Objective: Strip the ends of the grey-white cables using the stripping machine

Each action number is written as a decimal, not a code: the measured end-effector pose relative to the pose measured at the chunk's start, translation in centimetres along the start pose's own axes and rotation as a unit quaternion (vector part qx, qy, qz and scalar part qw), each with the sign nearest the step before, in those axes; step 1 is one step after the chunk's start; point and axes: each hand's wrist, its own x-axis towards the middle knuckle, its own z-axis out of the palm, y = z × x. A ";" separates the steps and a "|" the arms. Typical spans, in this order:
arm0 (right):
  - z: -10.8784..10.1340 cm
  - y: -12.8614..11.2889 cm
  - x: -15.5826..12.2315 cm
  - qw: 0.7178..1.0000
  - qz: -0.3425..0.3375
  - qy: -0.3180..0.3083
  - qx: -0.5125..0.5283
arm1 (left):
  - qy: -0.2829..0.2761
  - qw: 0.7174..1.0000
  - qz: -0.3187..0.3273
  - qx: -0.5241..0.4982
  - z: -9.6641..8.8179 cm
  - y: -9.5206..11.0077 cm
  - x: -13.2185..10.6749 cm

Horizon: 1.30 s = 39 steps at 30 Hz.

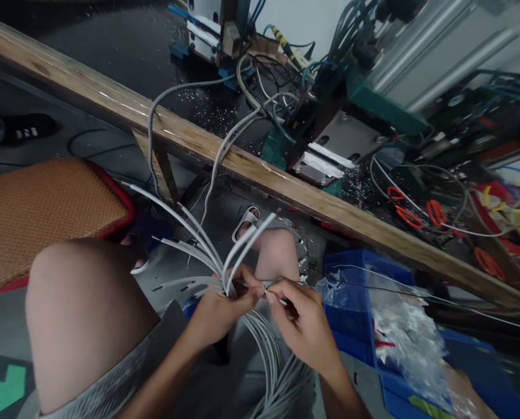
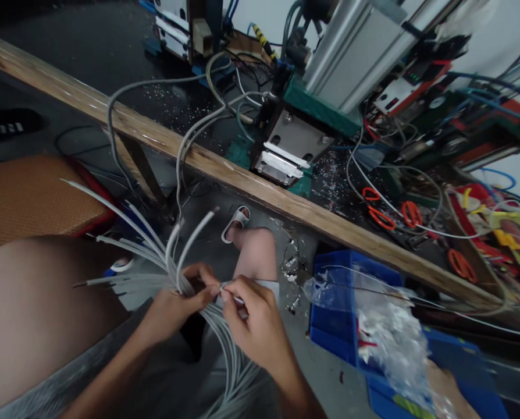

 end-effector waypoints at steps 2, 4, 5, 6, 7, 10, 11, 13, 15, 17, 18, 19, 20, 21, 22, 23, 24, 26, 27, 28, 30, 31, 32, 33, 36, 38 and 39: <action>2.1 -0.3 -0.2 0.994 0.043 0.101 0.027 | 0.078 0.994 -0.021 -0.071 0.8 -0.8 0.0; 4.0 -0.6 -0.4 0.984 0.069 0.162 0.040 | 0.111 0.984 -0.056 -0.131 1.3 -1.6 -0.2; 4.6 -0.7 -0.4 0.980 0.076 0.177 0.043 | 0.117 0.980 -0.068 -0.146 1.5 -1.9 -0.3; 5.1 -0.8 -0.4 0.978 0.079 0.186 0.044 | 0.121 0.978 -0.073 -0.151 1.6 -2.1 -0.4; 5.3 -0.8 -0.4 0.977 0.081 0.192 0.042 | 0.125 0.978 -0.072 -0.149 1.6 -2.2 -0.4; 5.3 -0.7 -0.3 0.976 0.084 0.198 0.030 | 0.149 0.978 -0.065 -0.129 1.8 -2.3 -0.6; 5.3 -0.6 -0.3 0.975 0.085 0.202 0.024 | 0.160 0.977 -0.062 -0.123 1.9 -2.4 -0.6; 5.3 -0.5 -0.2 0.974 0.080 0.213 0.009 | 0.182 0.974 -0.060 -0.120 2.2 -2.4 -0.6; 5.5 -0.5 -0.2 0.972 0.067 0.223 -0.006 | 0.193 0.971 -0.061 -0.129 2.4 -2.5 -0.7; 5.8 -0.5 -0.2 0.971 0.054 0.231 -0.015 | 0.195 0.969 -0.066 -0.137 2.6 -2.4 -0.7; 5.9 -0.5 -0.1 0.971 0.049 0.233 -0.016 | 0.197 0.968 -0.067 -0.140 2.7 -2.3 -0.8; 6.0 -0.5 -0.1 0.971 0.047 0.235 -0.015 | 0.200 0.967 -0.069 -0.141 2.7 -2.1 -0.7; 6.0 -0.5 -0.1 0.971 0.047 0.236 -0.013 | 0.203 0.967 -0.069 -0.141 2.7 -2.0 -0.7; 6.1 -0.5 0.0 0.971 0.048 0.236 -0.010 | 0.205 0.966 -0.067 -0.140 2.7 -1.8 -0.7; 6.1 -0.5 0.1 0.971 0.050 0.235 -0.005 | 0.207 0.967 -0.064 -0.137 2.8 -1.7 -0.7; 6.2 -0.5 0.2 0.971 0.054 0.234 0.001 | 0.207 0.967 -0.062 -0.132 2.8 -1.7 -0.7; 6.3 -0.6 0.3 0.971 0.058 0.234 0.007 | 0.209 0.968 -0.060 -0.126 2.8 -1.7 -0.7; 6.5 -0.7 0.4 0.969 0.067 0.238 0.019 | 0.211 0.970 -0.052 -0.113 2.8 -1.9 -0.7; 6.6 -0.7 0.4 0.968 0.071 0.240 0.026 | 0.208 0.970 -0.050 -0.112 2.8 -2.0 -0.6; 6.7 -0.7 0.4 0.967 0.076 0.243 0.032 | 0.198 0.972 -0.050 -0.115 2.7 -2.1 -0.6; 6.4 -0.7 0.3 0.966 0.079 0.243 0.034 | 0.166 0.977 -0.045 -0.125 2.3 -2.2 -0.4; 6.0 -0.6 0.2 0.969 0.076 0.234 0.029 | 0.147 0.980 -0.043 -0.128 2.0 -2.1 -0.2; 5.5 -0.5 0.2 0.974 0.070 0.213 0.021 | 0.125 0.983 -0.041 -0.129 1.6 -1.9 0.0; 4.8 -0.4 0.2 0.982 0.061 0.180 0.012 | 0.101 0.987 -0.039 -0.122 1.1 -1.7 0.2; 1.9 -0.1 0.3 0.999 0.039 0.036 0.002 | 0.024 0.997 -0.031 -0.067 -0.3 -0.6 0.5; 0.2 0.2 0.3 0.999 0.030 -0.045 0.001 | -0.026 0.999 -0.024 -0.012 -0.9 0.1 0.5; -0.5 0.3 0.3 0.997 0.027 -0.075 -0.002 | -0.045 0.999 -0.022 0.010 -1.1 0.4 0.4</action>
